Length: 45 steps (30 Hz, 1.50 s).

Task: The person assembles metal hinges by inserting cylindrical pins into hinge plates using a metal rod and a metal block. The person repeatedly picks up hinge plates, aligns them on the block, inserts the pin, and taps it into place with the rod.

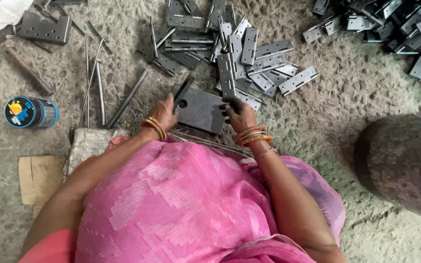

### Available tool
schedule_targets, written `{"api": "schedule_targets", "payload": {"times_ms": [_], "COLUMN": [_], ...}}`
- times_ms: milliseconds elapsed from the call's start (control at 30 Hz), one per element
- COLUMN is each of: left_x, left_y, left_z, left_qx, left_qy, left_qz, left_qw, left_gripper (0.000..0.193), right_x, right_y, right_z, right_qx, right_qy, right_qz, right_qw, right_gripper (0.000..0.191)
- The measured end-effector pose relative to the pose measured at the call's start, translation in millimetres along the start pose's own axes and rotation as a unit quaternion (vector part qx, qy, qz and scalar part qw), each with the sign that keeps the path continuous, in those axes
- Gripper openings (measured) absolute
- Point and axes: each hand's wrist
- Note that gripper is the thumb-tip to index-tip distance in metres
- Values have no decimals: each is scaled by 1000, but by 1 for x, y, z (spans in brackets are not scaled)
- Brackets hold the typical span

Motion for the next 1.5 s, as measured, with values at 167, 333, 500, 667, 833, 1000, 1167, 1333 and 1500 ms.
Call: {"api": "schedule_targets", "payload": {"times_ms": [167, 333, 500, 667, 833, 1000, 1167, 1333, 1500], "left_x": [9, -2, -13, -20, -18, -9, -2, 0, -6], "left_y": [-6, 35, 69, 56, 41, 53, 66, 68, 59], "left_z": [-29, -38, -35, -25, -28, -33, -20, -21, -44], "left_qx": [7, 99, 129, 345, 437, 276, 250, 190, 178], "left_qy": [78, -2, -2, -34, -28, 44, 107, 107, 101], "left_qz": [-54, -69, -194, -129, -166, -172, -205, -197, -210], "left_qw": [995, 993, 972, 929, 883, 945, 940, 956, 956], "left_gripper": [36, 26, 41, 53, 50, 36, 30, 23, 20], "right_x": [1, -2, -3, -1, 5, 13, 13, 7, 3], "right_y": [14, 13, 1, -12, -23, -27, -24, -12, -4], "right_z": [-21, -24, -9, -4, -7, -3, -1, -3, -3], "right_qx": [99, -110, -259, -338, -327, -312, -326, -265, -227], "right_qy": [-57, -89, 7, 10, -10, -38, -71, -54, -12], "right_qz": [-2, -81, -76, -56, -40, -46, -28, -27, -57], "right_qw": [993, 987, 963, 939, 944, 948, 942, 963, 972], "right_gripper": [34, 42, 45, 37, 31, 30, 30, 25, 23]}}
Point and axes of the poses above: each hand's wrist, its own x-axis away from the middle knuckle, its own z-axis out of the back of the hand, y = z × x, and after that the axes turned 10 degrees about -z, right-handed
